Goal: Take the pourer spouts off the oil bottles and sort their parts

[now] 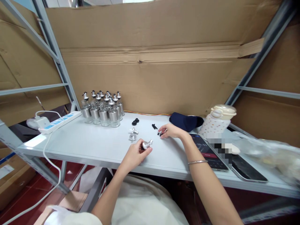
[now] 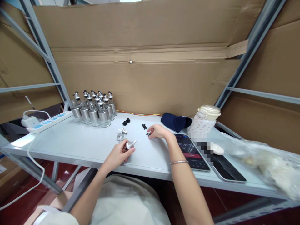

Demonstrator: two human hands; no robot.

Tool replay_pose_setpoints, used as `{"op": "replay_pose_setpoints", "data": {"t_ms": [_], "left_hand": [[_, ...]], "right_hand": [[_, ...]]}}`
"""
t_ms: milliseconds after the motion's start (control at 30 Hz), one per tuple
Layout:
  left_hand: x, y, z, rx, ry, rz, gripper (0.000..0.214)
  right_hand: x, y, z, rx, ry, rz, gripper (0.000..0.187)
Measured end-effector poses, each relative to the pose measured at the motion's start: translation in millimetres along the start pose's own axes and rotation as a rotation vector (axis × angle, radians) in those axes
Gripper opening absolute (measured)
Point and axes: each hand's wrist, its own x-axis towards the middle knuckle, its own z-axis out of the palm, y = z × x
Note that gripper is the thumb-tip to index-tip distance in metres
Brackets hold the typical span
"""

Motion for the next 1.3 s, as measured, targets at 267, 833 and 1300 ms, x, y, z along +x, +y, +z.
{"op": "replay_pose_setpoints", "data": {"t_ms": [267, 833, 1300], "left_hand": [[0, 0, -0.3, 0.003, 0.0, 0.002, 0.026], [0, -1, 0.9, -0.001, -0.002, 0.001, 0.025], [1, -1, 0.1, 0.008, 0.007, 0.015, 0.024]], "right_hand": [[7, -2, 8, 0.01, -0.016, -0.064, 0.02], [-1, -12, 2, -0.065, 0.004, -0.07, 0.029], [-22, -45, -2, -0.017, 0.128, -0.11, 0.029]]}}
